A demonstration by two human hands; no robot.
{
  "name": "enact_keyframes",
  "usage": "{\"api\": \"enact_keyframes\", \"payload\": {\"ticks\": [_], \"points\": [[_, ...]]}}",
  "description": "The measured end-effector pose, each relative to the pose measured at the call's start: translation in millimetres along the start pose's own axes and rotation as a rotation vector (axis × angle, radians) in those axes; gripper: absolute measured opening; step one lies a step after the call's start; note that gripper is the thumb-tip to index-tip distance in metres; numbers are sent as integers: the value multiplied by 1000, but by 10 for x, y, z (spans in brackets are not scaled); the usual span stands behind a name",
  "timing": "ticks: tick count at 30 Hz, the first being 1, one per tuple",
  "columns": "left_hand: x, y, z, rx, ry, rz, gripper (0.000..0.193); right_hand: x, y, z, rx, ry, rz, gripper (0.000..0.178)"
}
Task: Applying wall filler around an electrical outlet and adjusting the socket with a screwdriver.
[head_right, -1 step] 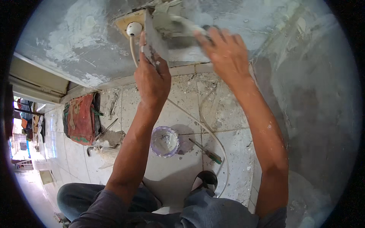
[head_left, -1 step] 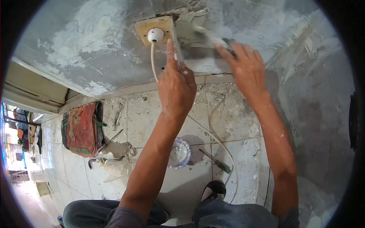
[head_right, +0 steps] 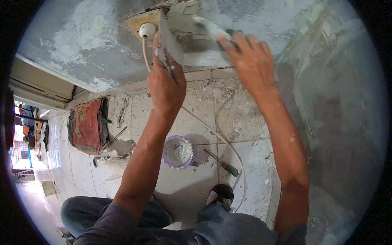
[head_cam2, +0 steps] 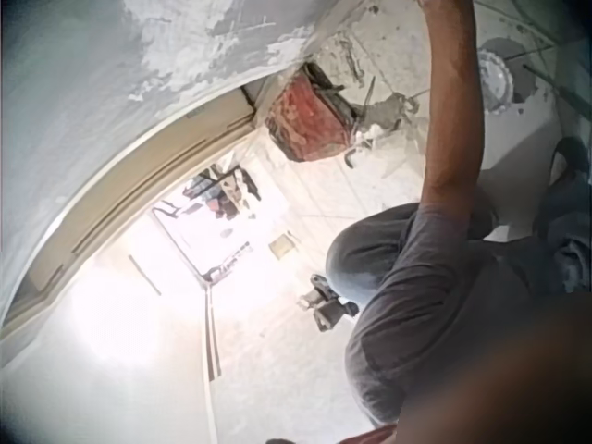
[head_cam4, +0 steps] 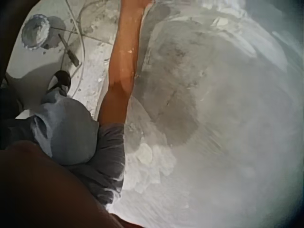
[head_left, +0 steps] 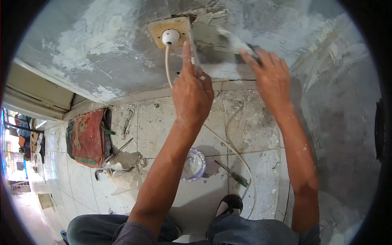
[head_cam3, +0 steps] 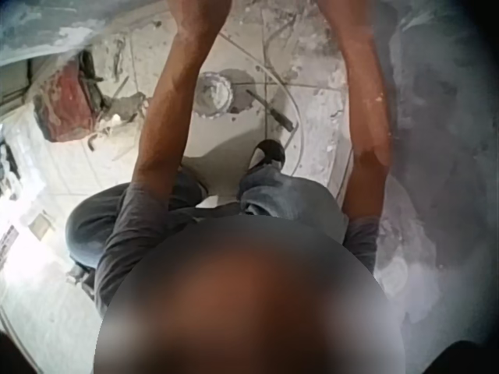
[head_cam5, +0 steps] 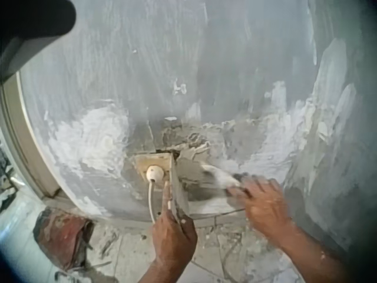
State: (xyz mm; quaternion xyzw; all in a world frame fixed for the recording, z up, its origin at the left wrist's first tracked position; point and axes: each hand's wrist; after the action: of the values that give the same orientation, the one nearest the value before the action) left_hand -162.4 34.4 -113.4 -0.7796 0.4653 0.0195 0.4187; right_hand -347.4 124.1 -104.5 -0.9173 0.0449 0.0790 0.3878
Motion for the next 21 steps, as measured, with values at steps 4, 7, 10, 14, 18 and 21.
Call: {"api": "enact_keyframes", "payload": {"ticks": [4,7,10,14,18,21], "points": [[23,50,-8,-87,104,10,72,-40,-66,113,-11,54,15,51],[46,52,10,-64,67,20,73,109,6,-20,-18,17,-58,50],[54,68,9,-40,43,70,73,215,61,-138,9,12,-89,50],[43,46,-7,-49,48,21,72,47,102,-22,-24,60,-62,52],[48,70,-4,-80,79,20,71,-49,-23,320,0,139,-32,57],[45,26,-1,-56,60,21,69,66,-153,529,-72,195,-198,62]]}}
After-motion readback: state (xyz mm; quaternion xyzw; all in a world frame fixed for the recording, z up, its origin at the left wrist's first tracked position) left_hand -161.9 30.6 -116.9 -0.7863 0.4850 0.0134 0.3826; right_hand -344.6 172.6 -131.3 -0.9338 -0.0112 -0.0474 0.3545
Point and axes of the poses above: each hand's wrist, its own z-axis away from the middle knuckle, its own y-axis out of the palm, x = y × z, and after that the axes turned 11 degrees about -z, right-handed
